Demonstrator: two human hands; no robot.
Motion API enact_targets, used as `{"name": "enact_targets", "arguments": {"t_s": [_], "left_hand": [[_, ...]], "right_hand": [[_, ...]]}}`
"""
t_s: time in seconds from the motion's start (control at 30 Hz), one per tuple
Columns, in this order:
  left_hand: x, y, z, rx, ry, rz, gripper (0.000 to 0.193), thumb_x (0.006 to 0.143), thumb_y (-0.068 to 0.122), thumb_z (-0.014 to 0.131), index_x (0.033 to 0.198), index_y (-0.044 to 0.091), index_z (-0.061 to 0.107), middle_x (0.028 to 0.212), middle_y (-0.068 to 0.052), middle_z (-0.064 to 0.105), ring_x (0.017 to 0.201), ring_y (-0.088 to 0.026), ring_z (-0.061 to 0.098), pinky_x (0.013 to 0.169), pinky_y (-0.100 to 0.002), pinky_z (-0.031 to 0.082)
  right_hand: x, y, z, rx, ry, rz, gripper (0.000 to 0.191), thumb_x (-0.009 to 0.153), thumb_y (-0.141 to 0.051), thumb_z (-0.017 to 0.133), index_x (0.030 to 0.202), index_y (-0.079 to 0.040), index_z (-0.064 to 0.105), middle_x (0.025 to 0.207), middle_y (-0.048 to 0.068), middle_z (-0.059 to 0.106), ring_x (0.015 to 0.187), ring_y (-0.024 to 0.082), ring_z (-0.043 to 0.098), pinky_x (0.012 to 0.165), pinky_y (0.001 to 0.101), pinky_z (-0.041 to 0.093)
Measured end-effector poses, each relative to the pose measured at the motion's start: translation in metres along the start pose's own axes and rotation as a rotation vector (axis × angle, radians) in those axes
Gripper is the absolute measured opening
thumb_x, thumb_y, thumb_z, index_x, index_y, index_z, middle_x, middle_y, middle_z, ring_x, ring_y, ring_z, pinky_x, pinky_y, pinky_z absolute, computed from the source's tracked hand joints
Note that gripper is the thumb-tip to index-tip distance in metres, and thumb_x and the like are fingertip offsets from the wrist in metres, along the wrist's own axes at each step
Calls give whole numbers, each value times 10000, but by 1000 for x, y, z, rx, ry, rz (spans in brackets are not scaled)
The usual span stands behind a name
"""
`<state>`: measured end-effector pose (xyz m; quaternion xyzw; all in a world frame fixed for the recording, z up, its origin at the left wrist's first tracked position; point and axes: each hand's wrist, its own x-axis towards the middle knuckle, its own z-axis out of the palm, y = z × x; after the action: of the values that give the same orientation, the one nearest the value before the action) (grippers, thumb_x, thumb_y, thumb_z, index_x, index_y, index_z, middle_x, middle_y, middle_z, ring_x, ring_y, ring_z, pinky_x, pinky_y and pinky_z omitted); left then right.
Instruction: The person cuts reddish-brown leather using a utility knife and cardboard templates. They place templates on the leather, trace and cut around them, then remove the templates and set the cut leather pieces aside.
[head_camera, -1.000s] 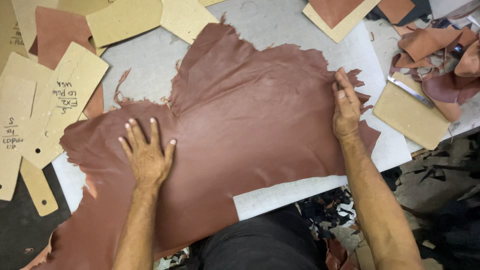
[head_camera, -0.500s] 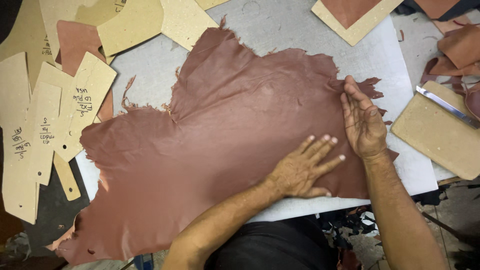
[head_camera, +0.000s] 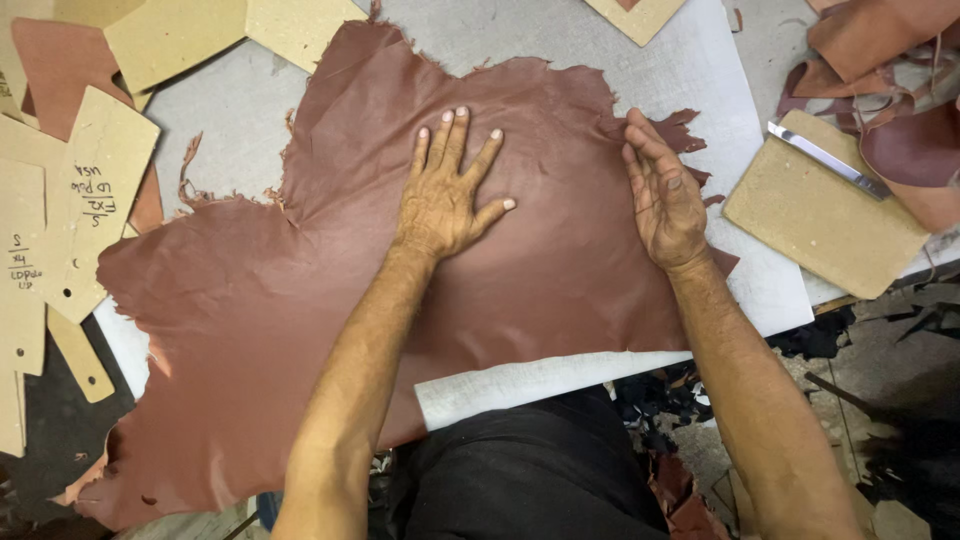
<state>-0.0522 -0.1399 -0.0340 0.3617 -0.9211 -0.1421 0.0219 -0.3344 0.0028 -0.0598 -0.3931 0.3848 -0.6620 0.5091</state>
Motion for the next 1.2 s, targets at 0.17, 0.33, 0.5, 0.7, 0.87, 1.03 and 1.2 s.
{"name": "enact_targets", "arguments": {"t_s": [0.17, 0.33, 0.5, 0.7, 0.87, 1.03, 1.2], "left_hand": [[-31, 86, -3, 137, -228, 69, 947, 949, 776, 362, 1638, 149, 196, 1687, -253, 46, 1565, -394, 19, 1247, -573, 21], [-71, 201, 25, 122, -289, 615, 955, 912, 820, 293, 1631, 197, 205, 1699, -172, 109, 1568, -336, 63, 1273, -528, 55], [-83, 214, 62, 72, -219, 658, 973, 898, 834, 333, 1634, 202, 252, 1707, -143, 174, 1595, -308, 113, 1299, -504, 82], [-85, 179, 37, 56, -181, 511, 966, 942, 832, 318, 1648, 175, 262, 1729, -120, 183, 1619, -286, 133, 1323, -491, 93], [-101, 59, -3, 56, -17, -54, 917, 932, 785, 402, 1621, 187, 303, 1694, -179, 191, 1570, -355, 139, 1257, -560, 87], [-115, 11, 1, -32, 115, -242, 957, 855, 782, 551, 1595, 205, 367, 1684, -200, 221, 1570, -368, 170, 1261, -569, 89], [-117, 22, -2, 26, 96, -216, 982, 876, 807, 516, 1607, 179, 330, 1686, -230, 191, 1570, -388, 142, 1258, -584, 81]], "right_hand": [[6, -1, 3, 22, 5, 4, 668, 1113, -512, 479, 1524, 12, 425, 1731, 158, 250, 1632, 229, 211, 1375, 393, 173], [9, 0, 3, -6, 11, -22, 605, 1122, -466, 487, 1493, 12, 469, 1711, 156, 298, 1599, 230, 279, 1364, 396, 205], [8, 0, 2, -19, -18, -56, 577, 1126, -457, 494, 1457, 15, 520, 1699, 149, 326, 1602, 223, 297, 1365, 378, 219], [8, 0, 4, 79, -31, -64, 577, 1109, -489, 509, 1418, -5, 569, 1697, 139, 357, 1595, 228, 325, 1369, 386, 235], [10, -1, 5, 33, -73, -74, 604, 1103, -539, 492, 1398, -21, 587, 1692, 137, 359, 1601, 221, 319, 1374, 388, 232], [12, -2, 3, 32, -69, -57, 606, 1105, -554, 478, 1383, -28, 590, 1687, 143, 372, 1593, 223, 334, 1364, 393, 251], [11, -1, 5, -31, -77, -74, 609, 1119, -557, 482, 1392, -24, 591, 1686, 135, 384, 1581, 227, 371, 1375, 401, 278]]}}
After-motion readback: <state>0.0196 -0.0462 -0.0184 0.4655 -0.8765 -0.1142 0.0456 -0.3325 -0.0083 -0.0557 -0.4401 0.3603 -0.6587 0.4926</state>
